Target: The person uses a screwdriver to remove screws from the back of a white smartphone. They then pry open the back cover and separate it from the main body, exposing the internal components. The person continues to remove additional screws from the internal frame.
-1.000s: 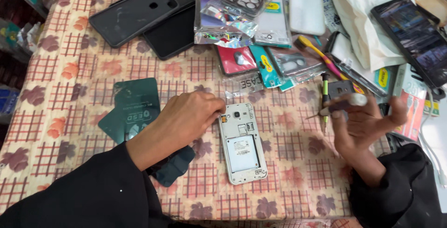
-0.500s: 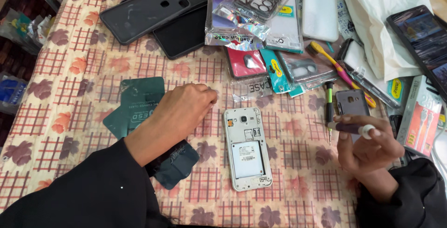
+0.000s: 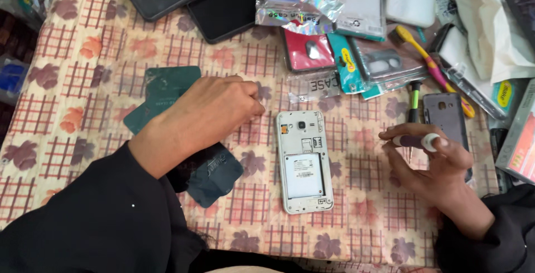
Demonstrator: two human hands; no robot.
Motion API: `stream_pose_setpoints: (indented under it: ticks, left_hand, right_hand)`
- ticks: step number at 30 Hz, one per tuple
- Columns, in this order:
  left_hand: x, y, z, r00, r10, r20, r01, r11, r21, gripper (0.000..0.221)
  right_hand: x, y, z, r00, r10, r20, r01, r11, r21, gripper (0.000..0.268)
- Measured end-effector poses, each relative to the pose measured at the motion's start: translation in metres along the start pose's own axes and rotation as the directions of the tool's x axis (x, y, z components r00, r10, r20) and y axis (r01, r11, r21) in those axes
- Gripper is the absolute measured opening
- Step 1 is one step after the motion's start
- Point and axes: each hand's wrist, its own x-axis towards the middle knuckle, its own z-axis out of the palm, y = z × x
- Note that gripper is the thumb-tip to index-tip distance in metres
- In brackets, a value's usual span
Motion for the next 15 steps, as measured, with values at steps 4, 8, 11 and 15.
stream_pose_setpoints:
  ticks: [4, 8, 11, 15]
  left_hand:
    - [0.001, 0.011, -0.002, 0.996, 0.085, 0.031, -0.077, 0.976, -0.204, 0.017]
    - [0.000, 0.022, -0.004, 0.981, 0.190, 0.046, -0.188, 0.981, -0.040, 0.023]
    - [0.002, 0.020, -0.001, 0.997, 0.060, 0.051, -0.068, 0.985, 0.159, 0.018]
    - [0.001, 0.010, 0.003, 0.987, 0.027, -0.159, 0.022, 0.953, 0.302, 0.028]
  right_hand:
    - [0.003, -0.004, 0.003, 0.999, -0.021, -0.038, 0.019, 0.998, -0.063, 0.083]
    - [0.005, 0.001, -0.002, 0.998, -0.042, -0.042, 0.040, 0.998, -0.041, 0.085]
    - [0.005, 0.006, -0.004, 0.993, -0.119, -0.021, 0.118, 0.992, -0.053, 0.088]
    - [0.003, 0.009, -0.005, 0.998, -0.062, 0.017, 0.062, 0.998, -0.009, 0.090]
